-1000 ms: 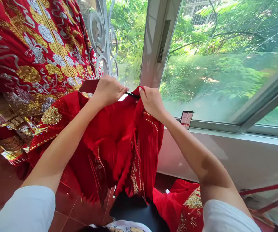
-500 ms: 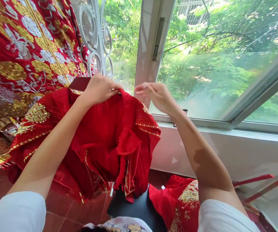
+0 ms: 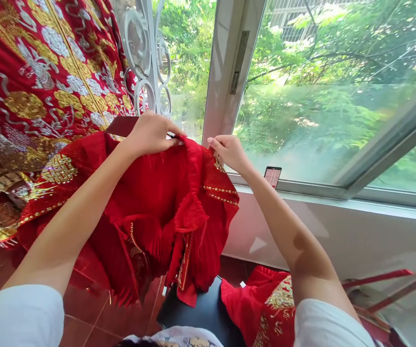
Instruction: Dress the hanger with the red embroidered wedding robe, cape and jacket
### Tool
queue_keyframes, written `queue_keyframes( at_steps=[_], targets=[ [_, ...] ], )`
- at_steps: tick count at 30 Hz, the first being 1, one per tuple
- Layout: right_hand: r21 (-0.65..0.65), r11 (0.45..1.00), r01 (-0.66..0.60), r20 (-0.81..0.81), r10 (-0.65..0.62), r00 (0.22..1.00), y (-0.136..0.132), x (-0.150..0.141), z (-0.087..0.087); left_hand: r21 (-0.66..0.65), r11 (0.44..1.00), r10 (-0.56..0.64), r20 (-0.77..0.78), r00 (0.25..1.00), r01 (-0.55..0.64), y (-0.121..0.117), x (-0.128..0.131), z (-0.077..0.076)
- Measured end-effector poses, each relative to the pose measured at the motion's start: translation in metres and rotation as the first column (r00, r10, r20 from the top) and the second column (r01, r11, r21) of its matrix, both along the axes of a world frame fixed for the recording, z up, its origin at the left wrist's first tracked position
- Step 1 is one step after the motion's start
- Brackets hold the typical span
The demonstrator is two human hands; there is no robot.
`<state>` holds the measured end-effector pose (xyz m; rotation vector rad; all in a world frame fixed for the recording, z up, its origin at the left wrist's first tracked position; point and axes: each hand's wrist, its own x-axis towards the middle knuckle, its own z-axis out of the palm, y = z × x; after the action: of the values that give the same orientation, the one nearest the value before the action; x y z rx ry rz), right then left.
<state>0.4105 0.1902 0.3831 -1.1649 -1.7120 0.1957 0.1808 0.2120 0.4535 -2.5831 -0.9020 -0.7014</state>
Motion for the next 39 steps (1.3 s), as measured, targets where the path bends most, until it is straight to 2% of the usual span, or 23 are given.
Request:
queue_keyframes(
  at_steps=[3, 5, 7, 11, 16, 20, 25, 28, 31, 33, 36, 39],
  targets=[
    [0.021, 0.989, -0.147, 0.077, 0.145, 0.986, -0.004, -0.011, 0.003, -0.021, 0.993, -0.114, 0.008, 0.993, 0.114, 0.001, -0.015, 0.010],
    [0.023, 0.982, -0.188, 0.191, 0.181, 0.965, -0.005, -0.020, -0.001, 0.003, 0.995, -0.101, -0.030, 0.994, 0.101, 0.004, -0.025, 0.014],
    [0.067, 0.989, -0.130, 0.237, 0.111, 0.965, -0.004, -0.029, -0.008, 0.063, 0.997, -0.039, -0.066, 0.997, 0.043, 0.008, -0.030, 0.013],
    [0.228, 0.971, 0.071, 0.120, -0.100, 0.988, 0.003, -0.035, -0.013, 0.156, 0.987, 0.044, -0.060, 0.997, -0.034, 0.011, -0.024, 0.003],
    [0.362, 0.895, 0.261, 0.005, -0.281, 0.960, 0.002, -0.027, 0.015, 0.127, 0.989, 0.080, -0.029, 0.996, -0.075, 0.008, -0.012, 0.003],
    [0.436, 0.860, 0.266, 0.044, -0.315, 0.948, 0.008, -0.014, 0.041, 0.088, 0.995, 0.050, -0.003, 0.999, -0.049, 0.005, -0.010, 0.007],
    [0.431, 0.862, 0.269, 0.099, -0.341, 0.935, 0.036, 0.002, 0.067, 0.094, 0.994, 0.065, -0.010, 0.998, -0.064, 0.003, -0.009, 0.005],
    [0.388, 0.845, 0.368, 0.079, -0.428, 0.900, 0.030, -0.004, 0.078, 0.102, 0.989, 0.112, 0.000, 0.994, -0.111, 0.003, -0.006, 0.004],
    [0.406, 0.798, 0.445, 0.057, -0.508, 0.859, 0.001, -0.024, 0.070, 0.095, 0.985, 0.141, 0.022, 0.990, -0.143, 0.002, -0.003, 0.003],
    [0.420, 0.819, 0.391, 0.122, -0.478, 0.870, -0.020, -0.038, 0.054, 0.093, 0.985, 0.140, 0.040, 0.989, -0.143, 0.003, -0.002, 0.001],
    [0.359, 0.917, 0.177, 0.251, -0.277, 0.927, -0.036, -0.043, 0.026, 0.110, 0.990, 0.088, 0.058, 0.994, -0.094, 0.006, -0.004, -0.002],
    [0.301, 0.954, 0.015, 0.077, -0.040, 0.996, -0.026, -0.023, 0.012, 0.118, 0.992, 0.039, 0.080, 0.996, -0.049, 0.009, -0.008, -0.004]
  ],
)
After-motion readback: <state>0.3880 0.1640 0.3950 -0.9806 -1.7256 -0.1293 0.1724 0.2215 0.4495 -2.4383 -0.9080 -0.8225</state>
